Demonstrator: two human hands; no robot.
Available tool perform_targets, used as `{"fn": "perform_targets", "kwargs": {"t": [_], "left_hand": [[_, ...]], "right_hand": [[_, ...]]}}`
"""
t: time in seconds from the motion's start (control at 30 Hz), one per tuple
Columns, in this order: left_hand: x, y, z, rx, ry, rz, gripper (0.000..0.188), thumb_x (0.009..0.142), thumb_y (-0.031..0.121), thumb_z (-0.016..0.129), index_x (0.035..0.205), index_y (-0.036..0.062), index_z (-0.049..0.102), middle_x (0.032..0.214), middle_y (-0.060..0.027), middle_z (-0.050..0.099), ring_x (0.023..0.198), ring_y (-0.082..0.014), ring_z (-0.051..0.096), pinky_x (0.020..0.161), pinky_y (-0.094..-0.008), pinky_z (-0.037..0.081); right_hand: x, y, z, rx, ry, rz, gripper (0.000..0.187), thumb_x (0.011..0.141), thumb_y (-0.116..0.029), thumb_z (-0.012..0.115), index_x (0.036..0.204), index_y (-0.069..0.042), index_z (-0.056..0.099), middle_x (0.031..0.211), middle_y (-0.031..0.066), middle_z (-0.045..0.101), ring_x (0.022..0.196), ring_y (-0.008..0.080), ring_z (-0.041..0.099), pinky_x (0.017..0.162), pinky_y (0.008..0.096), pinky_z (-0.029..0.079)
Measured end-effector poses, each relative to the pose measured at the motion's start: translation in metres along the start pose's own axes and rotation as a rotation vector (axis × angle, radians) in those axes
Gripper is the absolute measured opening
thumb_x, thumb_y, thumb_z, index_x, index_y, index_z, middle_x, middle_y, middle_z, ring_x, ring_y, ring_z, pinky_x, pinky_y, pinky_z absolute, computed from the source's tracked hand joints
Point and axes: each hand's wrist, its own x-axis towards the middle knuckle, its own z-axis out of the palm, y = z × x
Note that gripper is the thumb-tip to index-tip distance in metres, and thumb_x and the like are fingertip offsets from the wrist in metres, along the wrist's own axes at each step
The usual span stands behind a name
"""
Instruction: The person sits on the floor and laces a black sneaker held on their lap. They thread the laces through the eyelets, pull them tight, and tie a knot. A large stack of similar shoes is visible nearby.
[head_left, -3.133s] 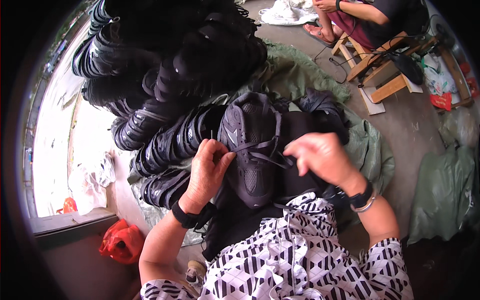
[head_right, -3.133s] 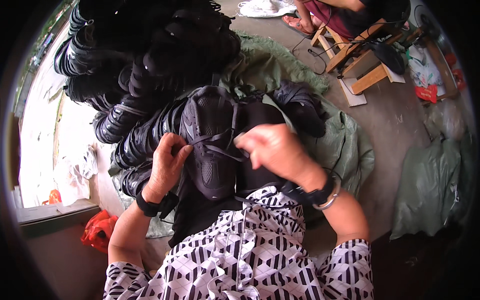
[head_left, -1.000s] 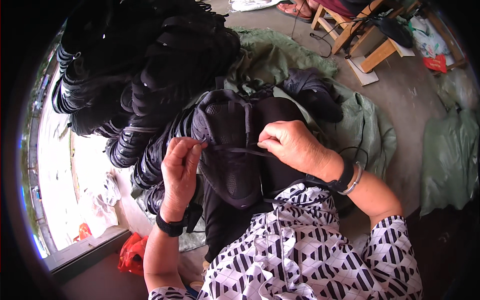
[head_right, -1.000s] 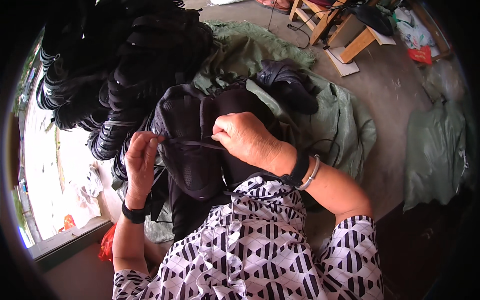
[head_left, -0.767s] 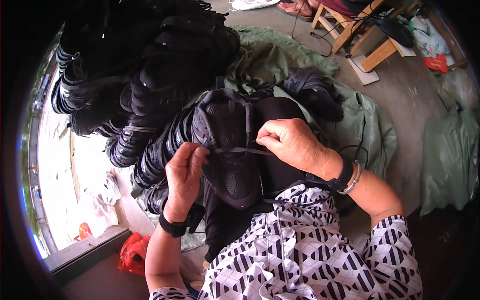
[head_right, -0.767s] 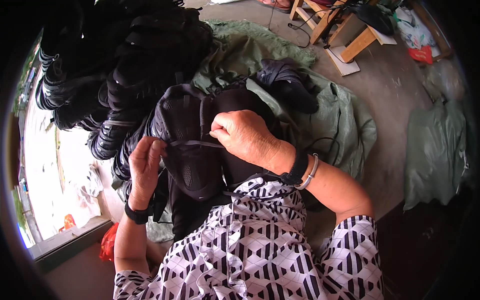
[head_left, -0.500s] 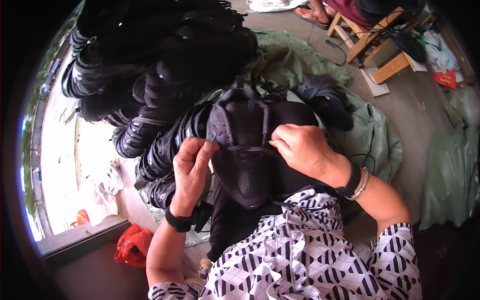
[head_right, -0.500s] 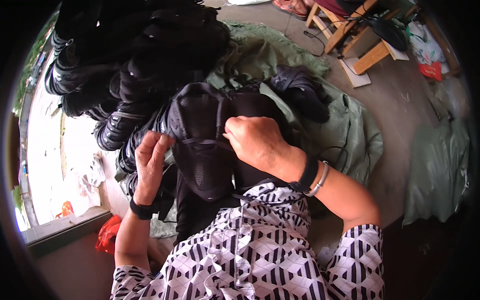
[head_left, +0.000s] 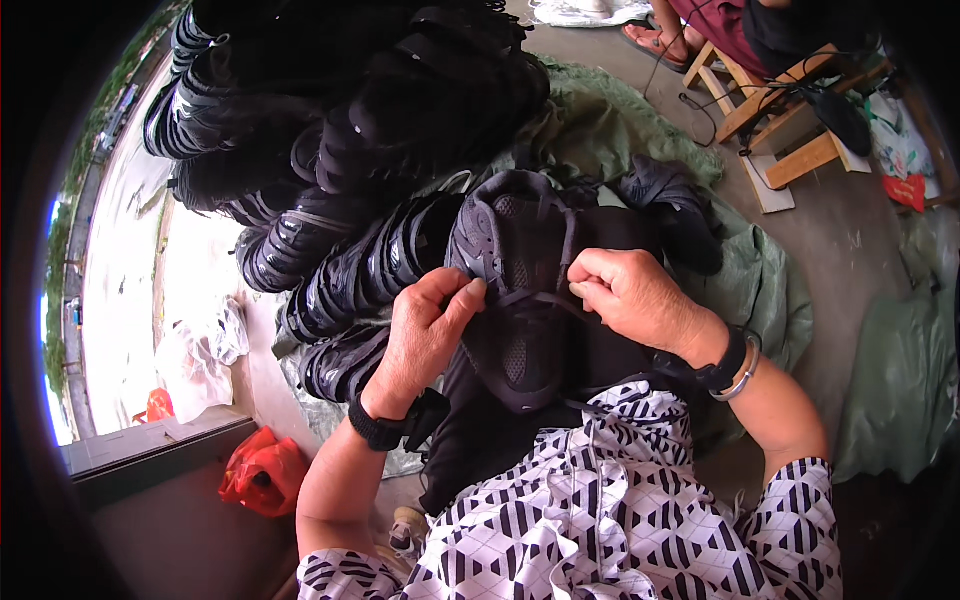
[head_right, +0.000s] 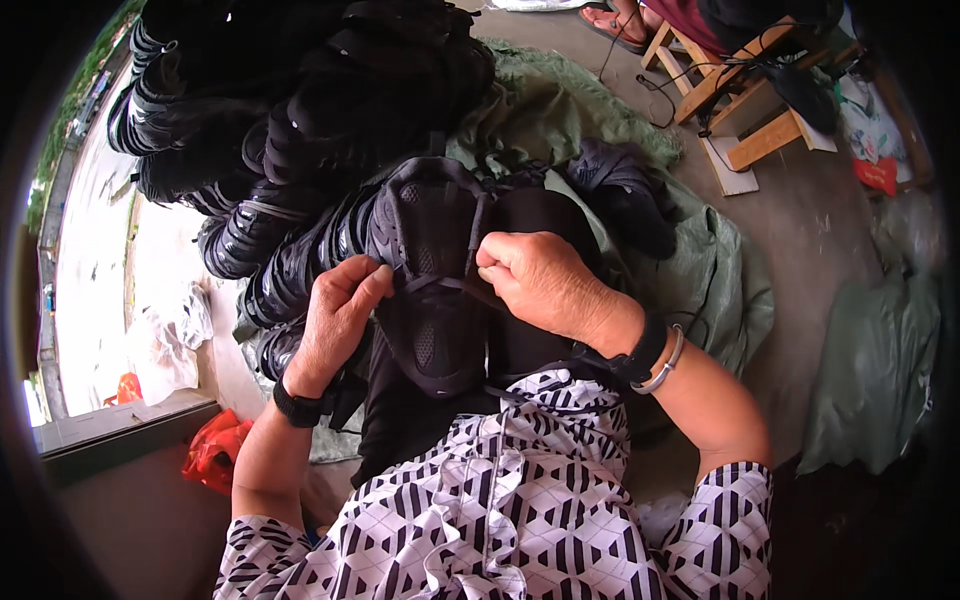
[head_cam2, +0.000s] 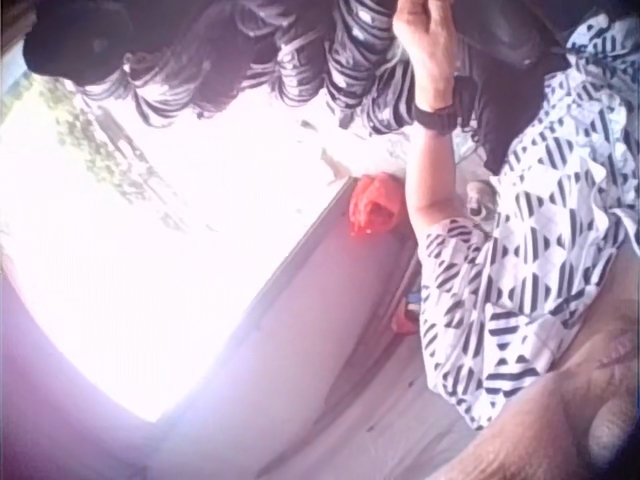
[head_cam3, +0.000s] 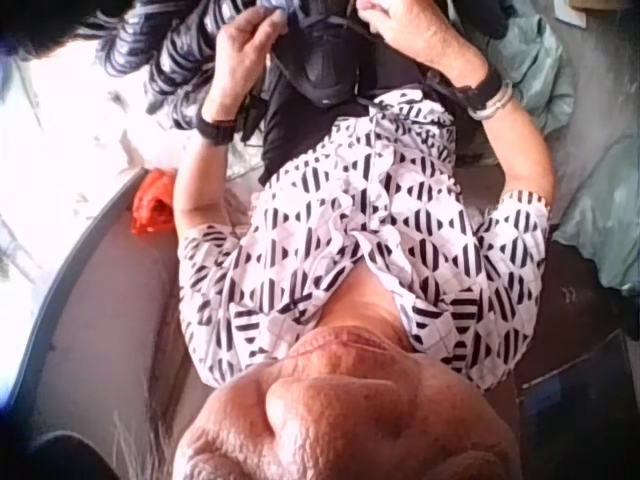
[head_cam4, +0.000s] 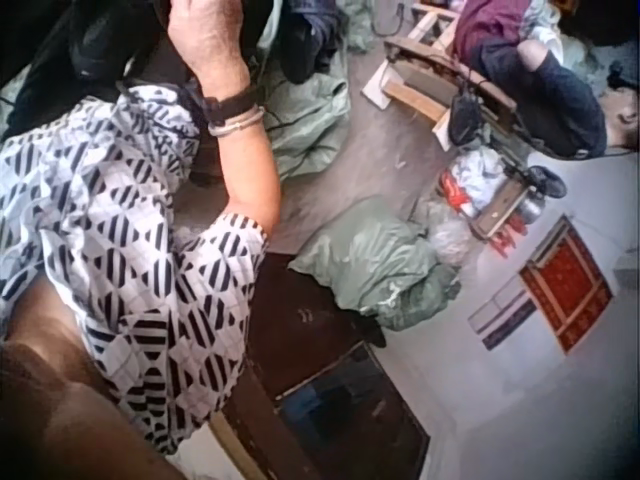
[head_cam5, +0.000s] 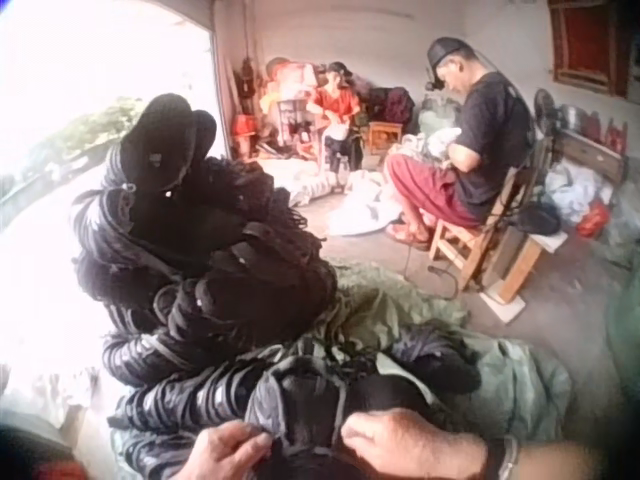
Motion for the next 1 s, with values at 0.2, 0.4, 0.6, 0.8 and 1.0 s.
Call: {"fn": "perform_targets", "kwargs": {"t": [0.2,0.4,0.6,0.8,1.0], "left_hand": [[0.008,0.014,0.003,0.169,0.101,0.130,0.017,0.086,0.013,0.065,0.074,0.0029,0.061,0.069,-0.0002,0.056,0.062,-0.0097,0.051,0.057,-0.0263,0.040],[0.018,0.023,-0.004,0.585,0.085,0.490,0.013,0.072,0.006,0.073,0.077,0.0071,0.061,0.079,-0.0071,0.056,0.073,-0.0267,0.059,0.063,-0.0367,0.050],[0.039,0.064,-0.024,0.865,-0.135,0.951,0.034,0.063,0.008,0.076,0.093,0.0111,0.062,0.109,-0.0046,0.058,0.103,-0.0280,0.055,0.081,-0.0388,0.053],[0.069,0.089,-0.021,1.188,-0.612,0.925,0.025,0.064,0.016,0.077,0.083,0.0124,0.062,0.085,0.0005,0.055,0.092,-0.0216,0.057,0.072,-0.0327,0.053],[0.074,0.101,0.002,1.398,-0.760,0.425,0.017,0.076,0.029,0.070,0.080,0.0123,0.069,0.085,-0.0023,0.058,0.094,-0.0229,0.057,0.071,-0.0361,0.051]], "right_hand": [[0.003,-0.001,-0.005,0.068,-0.076,0.092,0.005,0.084,-0.006,0.059,0.084,-0.002,0.061,0.070,0.0154,0.063,0.069,0.0341,0.064,0.062,0.0377,0.050],[0.002,-0.006,-0.008,0.041,-0.104,0.080,0.005,0.087,-0.007,0.060,0.087,-0.002,0.061,0.075,0.0088,0.063,0.065,0.0195,0.063,0.055,0.0314,0.050],[0.009,-0.012,-0.011,-0.621,0.200,-0.540,0.007,0.080,-0.013,0.062,0.075,-0.008,0.059,0.090,0.0064,0.055,0.083,0.0231,0.060,0.067,0.0368,0.050],[0.034,-0.022,-0.029,-0.850,-0.269,-0.667,0.006,0.073,-0.007,0.062,0.077,-0.009,0.065,0.091,0.0055,0.059,0.089,0.0236,0.061,0.070,0.0348,0.050],[0.051,-0.018,-0.030,-0.521,-0.519,-0.296,0.013,0.074,-0.010,0.068,0.083,-0.002,0.067,0.092,0.0135,0.058,0.091,0.0349,0.061,0.079,0.0432,0.050]]}}
